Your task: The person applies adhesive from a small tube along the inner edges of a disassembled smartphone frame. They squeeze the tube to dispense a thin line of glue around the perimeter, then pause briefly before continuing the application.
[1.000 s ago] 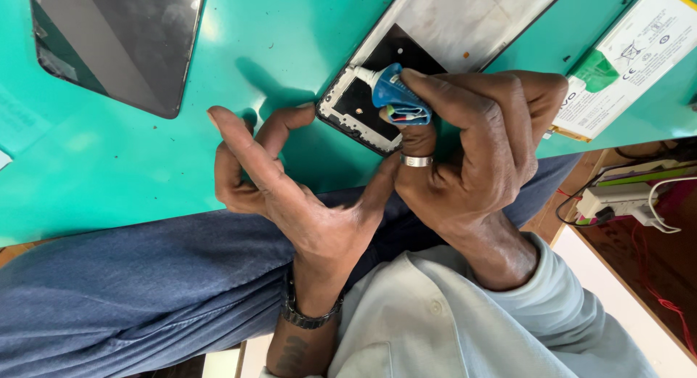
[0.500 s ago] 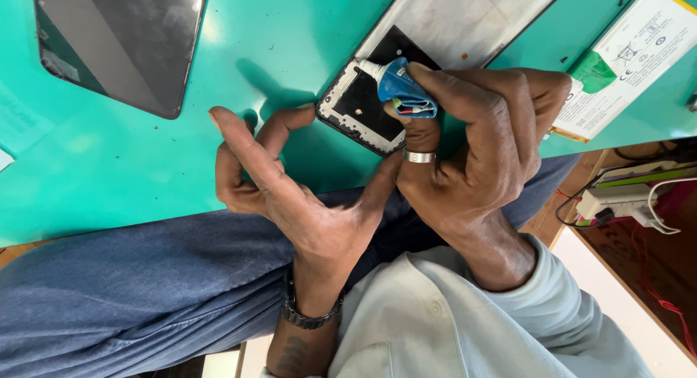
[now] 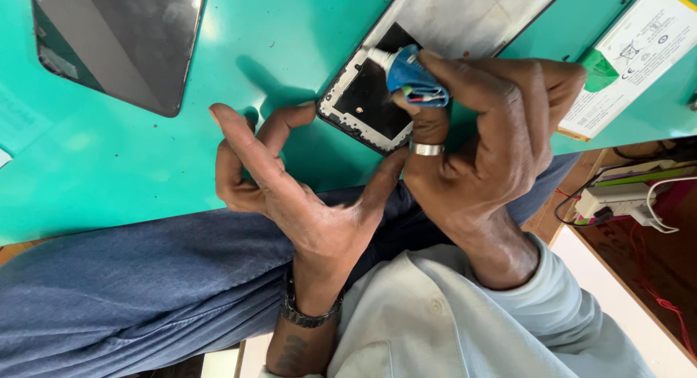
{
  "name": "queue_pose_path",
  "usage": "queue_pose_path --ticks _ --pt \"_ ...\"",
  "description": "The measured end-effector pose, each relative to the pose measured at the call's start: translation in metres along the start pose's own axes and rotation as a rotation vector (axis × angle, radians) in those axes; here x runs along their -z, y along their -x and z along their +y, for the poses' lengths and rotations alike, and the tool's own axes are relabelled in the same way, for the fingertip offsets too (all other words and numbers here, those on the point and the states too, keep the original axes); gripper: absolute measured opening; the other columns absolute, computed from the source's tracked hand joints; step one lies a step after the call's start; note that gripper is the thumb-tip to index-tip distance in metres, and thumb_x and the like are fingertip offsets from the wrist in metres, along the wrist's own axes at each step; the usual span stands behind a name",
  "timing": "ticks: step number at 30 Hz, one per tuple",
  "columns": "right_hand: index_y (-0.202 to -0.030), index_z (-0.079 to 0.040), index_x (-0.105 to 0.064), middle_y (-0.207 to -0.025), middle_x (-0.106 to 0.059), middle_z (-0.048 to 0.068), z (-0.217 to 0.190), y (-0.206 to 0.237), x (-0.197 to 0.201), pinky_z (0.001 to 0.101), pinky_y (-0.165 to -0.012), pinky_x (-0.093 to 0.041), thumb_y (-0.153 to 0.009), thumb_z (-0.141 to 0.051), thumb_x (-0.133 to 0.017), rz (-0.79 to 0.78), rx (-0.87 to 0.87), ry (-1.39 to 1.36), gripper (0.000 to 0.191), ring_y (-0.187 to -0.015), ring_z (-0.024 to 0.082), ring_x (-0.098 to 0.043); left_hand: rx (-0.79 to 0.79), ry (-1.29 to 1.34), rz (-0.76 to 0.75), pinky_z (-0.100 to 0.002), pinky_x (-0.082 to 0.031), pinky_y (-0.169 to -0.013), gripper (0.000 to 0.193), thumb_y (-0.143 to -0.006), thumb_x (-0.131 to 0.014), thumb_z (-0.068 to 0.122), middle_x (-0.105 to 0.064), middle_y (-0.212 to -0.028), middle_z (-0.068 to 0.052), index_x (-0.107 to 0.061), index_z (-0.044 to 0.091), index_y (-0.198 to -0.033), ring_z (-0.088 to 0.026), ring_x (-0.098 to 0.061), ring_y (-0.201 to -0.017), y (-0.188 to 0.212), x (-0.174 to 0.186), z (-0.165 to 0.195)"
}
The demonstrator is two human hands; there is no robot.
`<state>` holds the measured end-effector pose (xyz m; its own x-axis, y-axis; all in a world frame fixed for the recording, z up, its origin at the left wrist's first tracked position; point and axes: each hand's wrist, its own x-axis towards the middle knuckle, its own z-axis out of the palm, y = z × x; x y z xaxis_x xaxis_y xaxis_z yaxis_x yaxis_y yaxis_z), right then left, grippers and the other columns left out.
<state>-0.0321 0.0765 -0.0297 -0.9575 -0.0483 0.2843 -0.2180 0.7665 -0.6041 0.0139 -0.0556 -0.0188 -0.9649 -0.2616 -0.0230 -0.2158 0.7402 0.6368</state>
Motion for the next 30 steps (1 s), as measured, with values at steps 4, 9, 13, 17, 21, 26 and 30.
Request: queue_pose_path --ticks 4,9,13,17,21,26,30 --pt "-0.116 -0.006 -0.073 -0.101 -0.067 0.007 0.0025 -0.0031 0.0020 0.0383 -0.088 -0.039 -0.106 -0.024 -0.080 -0.001 0.031 0.019 0.022 -0.092 0.024 -0.053 0.003 -0.009 0.008 -0.042 -0.014 -0.115 0.134 -0.085 -0.093 0.052 -0.068 -0.117 0.000 -0.001 -0.003 -0.165 -0.019 -0.030 -0.127 -0.0010 0.0004 0.0003" --pt "-0.116 -0.007 -0.074 -0.100 -0.066 0.008 0.0038 -0.0043 -0.0017 0.0381 -0.087 -0.038 -0.102 -0.026 -0.079 0.035 0.051 0.004 0.023 -0.091 0.024 -0.052 0.015 -0.011 -0.001 -0.042 -0.014 -0.114 0.134 -0.084 -0.093 0.052 -0.068 -0.118 0.001 -0.002 -0.003 -0.165 -0.019 -0.030 -0.127 -0.0010 0.0009 0.0007" --pt "-0.114 -0.006 -0.074 -0.099 -0.066 0.009 0.0034 -0.0029 -0.0007 0.0388 -0.086 -0.039 -0.105 -0.025 -0.078 0.019 0.042 0.015 0.021 -0.091 0.025 -0.053 0.019 -0.011 -0.004 -0.042 -0.014 -0.115 0.133 -0.086 -0.093 0.051 -0.067 -0.118 0.001 -0.002 -0.003 -0.165 -0.019 -0.030 -0.127 -0.0007 0.0008 0.0008" --pt "-0.115 -0.006 -0.074 -0.101 -0.067 0.008 0.0049 -0.0023 -0.0006 0.0389 -0.087 -0.039 -0.107 -0.028 -0.078 0.022 0.039 0.005 0.024 -0.091 0.024 -0.054 0.002 -0.006 0.002 -0.042 -0.014 -0.115 0.133 -0.086 -0.093 0.050 -0.067 -0.118 0.001 -0.001 -0.002 -0.166 -0.019 -0.030 -0.128 -0.0010 0.0001 0.0002" --pt "-0.113 -0.006 -0.075 -0.099 -0.067 0.008 0.0059 -0.0018 -0.0025 0.0385 -0.086 -0.039 -0.106 -0.029 -0.076 0.036 0.052 -0.007 0.024 -0.090 0.024 -0.054 0.000 -0.010 0.007 -0.042 -0.014 -0.115 0.133 -0.086 -0.094 0.050 -0.067 -0.117 0.001 -0.001 -0.002 -0.166 -0.019 -0.029 -0.127 -0.0003 -0.0011 -0.0004" --pt "-0.112 -0.006 -0.075 -0.098 -0.067 0.008 0.0050 -0.0011 -0.0021 0.0382 -0.085 -0.040 -0.106 -0.027 -0.075 0.031 0.044 -0.007 0.022 -0.090 0.025 -0.053 -0.005 0.005 0.007 -0.042 -0.014 -0.115 0.133 -0.087 -0.094 0.049 -0.067 -0.118 0.000 -0.001 -0.002 -0.166 -0.019 -0.029 -0.127 -0.0002 -0.0015 -0.0008" --pt "-0.112 -0.006 -0.075 -0.097 -0.066 0.008 0.0055 -0.0015 -0.0019 0.0387 -0.085 -0.040 -0.106 -0.027 -0.076 0.027 0.047 -0.004 0.023 -0.089 0.025 -0.053 -0.005 0.001 0.009 -0.042 -0.013 -0.115 0.132 -0.088 -0.094 0.048 -0.067 -0.118 0.001 -0.001 -0.002 -0.167 -0.019 -0.029 -0.128 -0.0006 -0.0014 0.0000"
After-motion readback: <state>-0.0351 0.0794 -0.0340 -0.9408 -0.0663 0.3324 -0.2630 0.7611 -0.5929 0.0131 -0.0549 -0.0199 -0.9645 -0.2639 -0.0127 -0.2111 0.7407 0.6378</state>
